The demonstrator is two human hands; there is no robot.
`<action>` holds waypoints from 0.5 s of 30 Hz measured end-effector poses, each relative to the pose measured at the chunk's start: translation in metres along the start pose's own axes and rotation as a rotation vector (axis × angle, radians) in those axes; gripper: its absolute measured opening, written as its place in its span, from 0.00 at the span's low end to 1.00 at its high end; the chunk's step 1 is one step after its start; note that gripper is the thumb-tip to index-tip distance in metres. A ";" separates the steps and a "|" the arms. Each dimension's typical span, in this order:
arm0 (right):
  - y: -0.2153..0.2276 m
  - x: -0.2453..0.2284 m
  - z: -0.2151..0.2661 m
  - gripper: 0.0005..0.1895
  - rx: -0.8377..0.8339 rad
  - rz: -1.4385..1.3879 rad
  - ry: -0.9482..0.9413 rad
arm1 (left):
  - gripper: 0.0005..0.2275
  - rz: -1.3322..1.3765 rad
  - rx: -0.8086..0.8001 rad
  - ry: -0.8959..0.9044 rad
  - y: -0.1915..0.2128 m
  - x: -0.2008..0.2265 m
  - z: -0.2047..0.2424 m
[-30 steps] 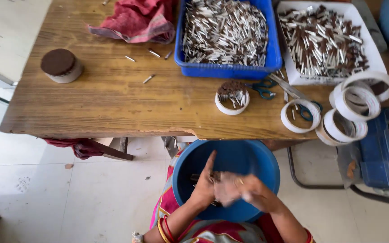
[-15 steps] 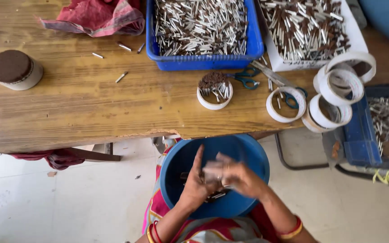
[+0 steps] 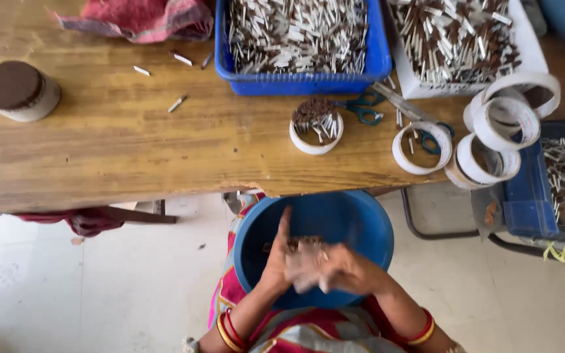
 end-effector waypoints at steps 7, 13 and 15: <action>-0.005 0.038 0.000 0.12 0.510 0.127 -0.523 | 0.49 -0.053 -0.011 0.036 -0.017 0.039 0.020; 0.005 0.026 -0.002 0.22 0.452 0.509 -0.085 | 0.27 0.322 0.087 0.213 -0.014 -0.017 0.000; -0.013 -0.020 -0.045 0.49 0.130 0.600 -0.120 | 0.24 0.486 0.087 0.294 -0.011 -0.030 0.002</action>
Point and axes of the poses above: each hand's wrist, its own z-axis away from the middle knuckle, its own y-axis out of the back of the hand, x = y × z, the point moved 1 cm from there along -z, towards the middle knuckle, and after that the axes turned 7 degrees about -z, right-handed, at the moved point
